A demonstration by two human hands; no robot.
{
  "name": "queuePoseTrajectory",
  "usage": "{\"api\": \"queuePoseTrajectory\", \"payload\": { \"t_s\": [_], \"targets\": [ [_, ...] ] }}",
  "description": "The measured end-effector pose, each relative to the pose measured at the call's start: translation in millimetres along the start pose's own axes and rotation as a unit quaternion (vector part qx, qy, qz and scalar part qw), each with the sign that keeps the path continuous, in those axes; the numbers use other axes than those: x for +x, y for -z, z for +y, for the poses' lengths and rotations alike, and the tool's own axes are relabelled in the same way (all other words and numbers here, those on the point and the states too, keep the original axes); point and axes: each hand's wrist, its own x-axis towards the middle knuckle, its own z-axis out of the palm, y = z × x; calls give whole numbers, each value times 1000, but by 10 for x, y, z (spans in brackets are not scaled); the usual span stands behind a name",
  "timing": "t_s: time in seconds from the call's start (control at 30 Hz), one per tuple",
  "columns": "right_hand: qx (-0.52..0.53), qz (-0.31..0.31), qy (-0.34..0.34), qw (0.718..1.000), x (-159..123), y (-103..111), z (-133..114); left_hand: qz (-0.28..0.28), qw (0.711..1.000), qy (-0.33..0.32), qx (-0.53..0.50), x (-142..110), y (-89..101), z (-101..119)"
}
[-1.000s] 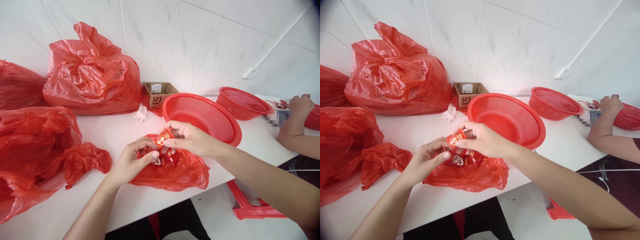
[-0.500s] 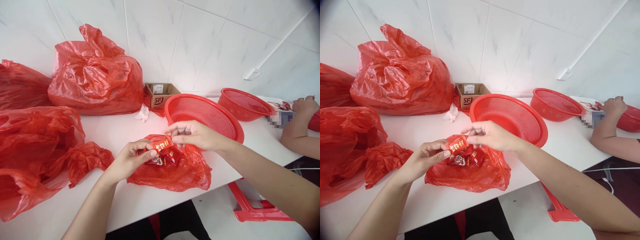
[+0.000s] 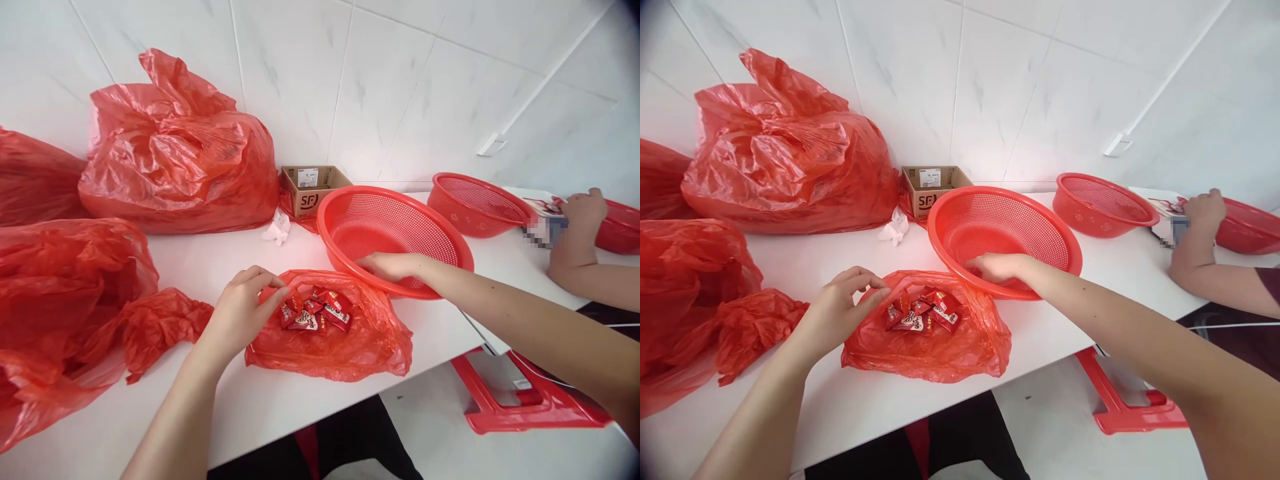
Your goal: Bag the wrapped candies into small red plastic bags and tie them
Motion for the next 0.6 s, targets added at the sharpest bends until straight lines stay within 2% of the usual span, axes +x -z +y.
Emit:
{"api": "queuePoseTrajectory", "payload": {
  "t_s": [0.13, 0.17, 0.23, 0.27, 0.33, 0.37, 0.43, 0.5, 0.6],
  "targets": [
    [-18, 48, -77, 996, -6, 150, 123, 29, 998, 13, -46, -4, 3, 25],
    [5, 68, -86, 994, -24, 203, 164, 35, 998, 7, -50, -4, 0, 24],
    [126, 125, -70, 982, -88, 300, 209, 49, 997, -1, -55, 1, -7, 21],
    [215, 161, -48, 962, -133, 337, 201, 53, 997, -3, -57, 3, -10, 20],
    [385, 220, 5, 896, -240, 370, 104, 57, 996, -6, -62, 5, -18, 26],
    [438, 234, 32, 867, -297, 366, 18, 57, 996, -7, -67, 3, -23, 33],
    [482, 229, 75, 842, -406, 325, -209, 50, 995, -8, -89, -7, -37, 54],
    [478, 209, 102, 847, -491, 257, -459, 38, 992, -11, -116, -20, -53, 80],
    [433, 197, 109, 873, -543, 133, -764, 26, 991, -15, -133, -31, -71, 106]
  ]
}}
